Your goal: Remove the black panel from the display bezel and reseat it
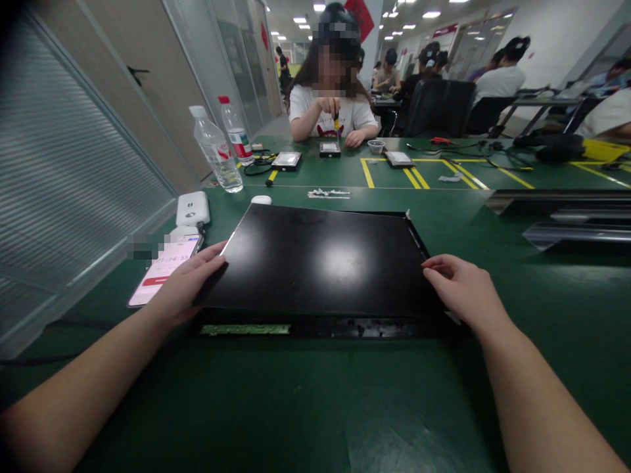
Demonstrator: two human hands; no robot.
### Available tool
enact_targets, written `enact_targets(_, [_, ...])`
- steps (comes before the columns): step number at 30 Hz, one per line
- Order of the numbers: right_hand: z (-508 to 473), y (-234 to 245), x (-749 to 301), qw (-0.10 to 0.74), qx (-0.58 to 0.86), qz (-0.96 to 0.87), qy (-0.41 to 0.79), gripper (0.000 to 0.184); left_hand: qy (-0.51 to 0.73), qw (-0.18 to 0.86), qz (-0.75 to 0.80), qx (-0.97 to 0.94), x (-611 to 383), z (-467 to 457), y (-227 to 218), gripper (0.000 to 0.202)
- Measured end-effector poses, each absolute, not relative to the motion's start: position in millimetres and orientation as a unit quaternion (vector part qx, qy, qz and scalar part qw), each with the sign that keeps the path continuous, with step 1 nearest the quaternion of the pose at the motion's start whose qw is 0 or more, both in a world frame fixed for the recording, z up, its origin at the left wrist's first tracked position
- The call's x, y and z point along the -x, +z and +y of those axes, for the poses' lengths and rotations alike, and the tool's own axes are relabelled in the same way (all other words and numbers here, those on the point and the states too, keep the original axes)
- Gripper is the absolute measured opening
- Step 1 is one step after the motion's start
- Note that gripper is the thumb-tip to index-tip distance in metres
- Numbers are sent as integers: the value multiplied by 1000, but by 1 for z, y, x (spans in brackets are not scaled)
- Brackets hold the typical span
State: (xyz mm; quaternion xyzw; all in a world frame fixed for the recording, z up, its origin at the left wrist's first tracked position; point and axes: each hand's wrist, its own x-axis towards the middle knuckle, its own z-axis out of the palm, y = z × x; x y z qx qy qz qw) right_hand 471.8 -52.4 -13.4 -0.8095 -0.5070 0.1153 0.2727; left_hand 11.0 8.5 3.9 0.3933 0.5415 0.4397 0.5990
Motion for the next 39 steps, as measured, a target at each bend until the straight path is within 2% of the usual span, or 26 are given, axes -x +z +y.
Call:
enact_targets(6, [-53, -13, -473, 270, 802, -523, 104, 21, 447, 601, 535, -391, -13, 7, 5, 61])
enact_targets(13, [-53, -15, -478, 273, 794, -534, 96, 19, 448, 606, 533, -385, -13, 8, 6, 70])
enact_targets(23, [-52, -2, -471, 254, 832, -471, 145, 33, 450, 604, 539, -378, -17, 6, 10, 70])
enact_targets(32, [-52, -3, -473, 265, 830, -470, 140, 31, 455, 607, 525, -386, -14, 6, 6, 72])
enact_targets(36, [-52, -6, -473, 298, 822, -458, 160, 30, 452, 607, 526, -388, -14, 6, 6, 72])
enact_targets(39, [-52, -5, -473, 384, 799, -406, 224, 32, 450, 606, 533, -381, -15, 6, 8, 68])
